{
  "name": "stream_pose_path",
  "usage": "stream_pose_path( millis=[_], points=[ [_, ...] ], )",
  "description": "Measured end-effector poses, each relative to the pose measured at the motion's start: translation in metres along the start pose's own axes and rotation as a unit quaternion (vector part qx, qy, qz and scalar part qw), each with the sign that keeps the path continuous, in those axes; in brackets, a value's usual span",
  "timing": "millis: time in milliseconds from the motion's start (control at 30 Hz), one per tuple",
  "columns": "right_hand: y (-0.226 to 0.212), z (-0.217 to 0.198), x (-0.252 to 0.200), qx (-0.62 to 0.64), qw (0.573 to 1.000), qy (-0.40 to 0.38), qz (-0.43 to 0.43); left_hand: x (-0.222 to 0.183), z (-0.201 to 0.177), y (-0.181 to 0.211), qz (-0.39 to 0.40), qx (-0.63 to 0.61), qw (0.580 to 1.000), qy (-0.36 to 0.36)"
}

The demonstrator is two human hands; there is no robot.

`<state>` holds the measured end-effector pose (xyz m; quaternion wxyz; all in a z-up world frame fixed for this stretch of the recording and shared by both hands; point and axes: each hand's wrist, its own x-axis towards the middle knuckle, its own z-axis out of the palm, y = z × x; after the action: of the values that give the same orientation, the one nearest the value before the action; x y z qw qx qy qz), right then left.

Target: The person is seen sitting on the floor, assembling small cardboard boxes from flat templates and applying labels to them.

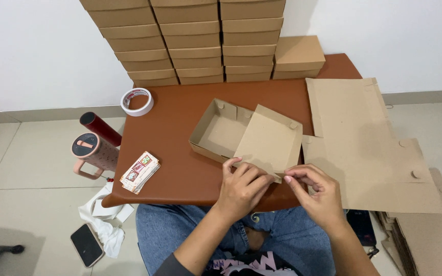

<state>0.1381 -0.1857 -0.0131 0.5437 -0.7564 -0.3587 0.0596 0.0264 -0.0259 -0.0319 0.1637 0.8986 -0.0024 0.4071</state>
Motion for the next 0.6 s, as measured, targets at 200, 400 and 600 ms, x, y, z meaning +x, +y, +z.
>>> stream_pose_path(
  millis=[200, 400, 600],
  points=[
    [0.017, 0.003, -0.004, 0.074, 0.997, -0.012, 0.008, 0.011, -0.006, 0.004, -0.121, -0.095, 0.988, 0.021],
    [0.024, 0.007, -0.005, 0.106, 0.993, 0.023, 0.037, 0.009, -0.007, 0.004, -0.077, -0.053, 0.996, 0.007],
    [0.014, 0.005, 0.005, 0.041, 0.999, 0.000, 0.034, -0.004, 0.018, -0.011, 0.074, 0.016, 0.995, 0.071]
  ],
)
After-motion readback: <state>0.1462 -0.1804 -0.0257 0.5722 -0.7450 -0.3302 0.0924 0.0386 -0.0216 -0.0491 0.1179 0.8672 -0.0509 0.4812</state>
